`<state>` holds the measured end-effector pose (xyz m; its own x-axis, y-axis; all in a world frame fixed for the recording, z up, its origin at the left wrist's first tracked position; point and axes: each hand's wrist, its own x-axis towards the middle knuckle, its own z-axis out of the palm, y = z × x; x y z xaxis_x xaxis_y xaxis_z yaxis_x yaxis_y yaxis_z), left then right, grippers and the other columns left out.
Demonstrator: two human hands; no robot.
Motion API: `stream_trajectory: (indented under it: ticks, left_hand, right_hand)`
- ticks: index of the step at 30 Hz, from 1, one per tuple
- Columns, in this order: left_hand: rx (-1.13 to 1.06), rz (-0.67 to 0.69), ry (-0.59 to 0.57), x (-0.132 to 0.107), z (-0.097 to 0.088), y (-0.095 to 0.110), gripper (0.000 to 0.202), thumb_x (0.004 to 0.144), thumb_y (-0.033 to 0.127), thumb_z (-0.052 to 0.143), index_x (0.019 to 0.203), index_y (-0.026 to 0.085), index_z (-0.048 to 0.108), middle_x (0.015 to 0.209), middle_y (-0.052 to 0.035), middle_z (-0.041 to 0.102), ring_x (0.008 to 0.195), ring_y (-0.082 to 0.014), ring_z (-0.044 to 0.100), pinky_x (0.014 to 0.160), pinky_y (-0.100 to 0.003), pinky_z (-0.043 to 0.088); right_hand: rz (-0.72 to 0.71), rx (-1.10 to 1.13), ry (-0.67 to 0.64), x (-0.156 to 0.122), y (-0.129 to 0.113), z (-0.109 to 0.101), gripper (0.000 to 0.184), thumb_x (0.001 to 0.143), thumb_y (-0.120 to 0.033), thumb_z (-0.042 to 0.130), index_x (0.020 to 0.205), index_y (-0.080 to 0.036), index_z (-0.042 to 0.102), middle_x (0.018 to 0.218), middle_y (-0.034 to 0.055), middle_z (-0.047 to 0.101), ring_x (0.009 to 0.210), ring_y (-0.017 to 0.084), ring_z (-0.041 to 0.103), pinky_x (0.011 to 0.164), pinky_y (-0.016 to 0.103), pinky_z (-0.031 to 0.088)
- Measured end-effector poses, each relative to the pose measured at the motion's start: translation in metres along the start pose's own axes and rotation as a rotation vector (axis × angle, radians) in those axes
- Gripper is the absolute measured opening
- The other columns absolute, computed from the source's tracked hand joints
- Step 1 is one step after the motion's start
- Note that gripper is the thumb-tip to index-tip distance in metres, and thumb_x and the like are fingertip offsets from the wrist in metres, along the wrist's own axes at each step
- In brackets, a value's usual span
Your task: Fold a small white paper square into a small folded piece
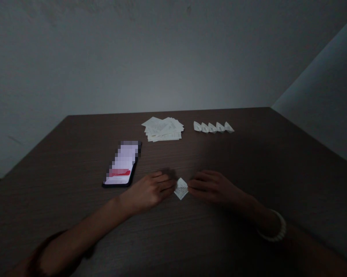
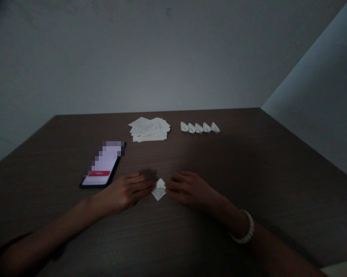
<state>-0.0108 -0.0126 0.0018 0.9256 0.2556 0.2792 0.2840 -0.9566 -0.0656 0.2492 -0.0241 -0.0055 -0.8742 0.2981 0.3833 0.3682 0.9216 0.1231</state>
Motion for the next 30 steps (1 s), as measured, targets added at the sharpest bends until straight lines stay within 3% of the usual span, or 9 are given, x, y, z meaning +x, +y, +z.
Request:
stream_trajectory:
  ticks: [6, 12, 18, 21, 24, 28, 30]
  left_hand:
    - [0.069, 0.045, 0.023, -0.001, -0.002, 0.003, 0.026, 0.097, 0.009, 0.04, 0.106, 0.01, 0.064, 0.107, -0.0107, 0.07, 0.093, -0.0202, 0.064, 0.078, -0.034, 0.052]
    - [-0.133, -0.056, -0.052, -0.007, -0.002, 0.004, 0.027, 0.09, 0.013, 0.048, 0.113, 0.01, 0.062, 0.123, -0.0115, 0.063, 0.111, -0.0249, 0.058, 0.092, -0.04, 0.049]
    - [-0.254, -0.12, -0.051, -0.006, -0.007, 0.006, 0.029, 0.087, 0.013, 0.048, 0.112, 0.011, 0.062, 0.126, -0.0103, 0.06, 0.111, -0.0254, 0.055, 0.095, -0.042, 0.048]
    - [-0.31, -0.161, 0.004, -0.003, -0.006, 0.006, 0.024, 0.089, 0.014, 0.049, 0.107, 0.013, 0.064, 0.118, -0.0088, 0.063, 0.108, -0.0234, 0.056, 0.093, -0.04, 0.048]
    - [-0.34, -0.21, 0.06, 0.0, -0.001, 0.007, 0.018, 0.09, 0.02, 0.052, 0.101, 0.014, 0.065, 0.107, -0.0081, 0.065, 0.101, -0.0217, 0.057, 0.089, -0.039, 0.049]
    - [-0.366, -0.274, 0.088, 0.003, 0.005, 0.008, 0.015, 0.09, 0.022, 0.053, 0.089, 0.014, 0.065, 0.097, -0.0079, 0.063, 0.095, -0.0206, 0.056, 0.086, -0.039, 0.05]
    - [-0.4, -0.283, 0.093, 0.003, 0.005, 0.009, 0.014, 0.09, 0.021, 0.053, 0.093, 0.014, 0.065, 0.097, -0.0076, 0.062, 0.095, -0.0201, 0.056, 0.086, -0.039, 0.049]
  right_hand:
    - [-0.018, -0.068, -0.058, -0.002, -0.004, -0.007, 0.019, 0.095, -0.012, 0.045, 0.097, -0.015, 0.064, 0.095, 0.0039, 0.067, 0.081, 0.015, 0.052, 0.066, 0.03, 0.043]
    - [-0.01, -0.026, -0.075, -0.008, -0.001, -0.004, 0.018, 0.094, -0.012, 0.047, 0.104, -0.015, 0.062, 0.1, 0.0051, 0.067, 0.085, 0.017, 0.053, 0.07, 0.031, 0.045]
    - [0.033, 0.073, -0.089, -0.013, -0.002, -0.003, 0.021, 0.092, -0.017, 0.049, 0.109, -0.013, 0.06, 0.103, 0.0074, 0.066, 0.088, 0.019, 0.052, 0.072, 0.033, 0.045]
    - [0.134, 0.157, -0.047, -0.009, -0.005, -0.002, 0.021, 0.087, -0.017, 0.053, 0.105, -0.016, 0.062, 0.101, 0.0057, 0.066, 0.088, 0.019, 0.052, 0.072, 0.032, 0.044]
    - [0.309, 0.25, -0.052, -0.001, -0.009, 0.002, 0.01, 0.085, -0.024, 0.056, 0.087, -0.019, 0.064, 0.093, 0.0042, 0.064, 0.083, 0.018, 0.053, 0.072, 0.031, 0.042]
    - [0.402, 0.304, -0.039, 0.004, -0.011, 0.006, 0.015, 0.085, -0.033, 0.061, 0.09, -0.02, 0.064, 0.096, 0.0044, 0.063, 0.086, 0.018, 0.053, 0.076, 0.033, 0.042]
    - [0.424, 0.331, -0.03, 0.004, -0.011, 0.006, 0.014, 0.085, -0.032, 0.061, 0.093, -0.02, 0.065, 0.097, 0.0039, 0.062, 0.087, 0.018, 0.053, 0.077, 0.032, 0.042]
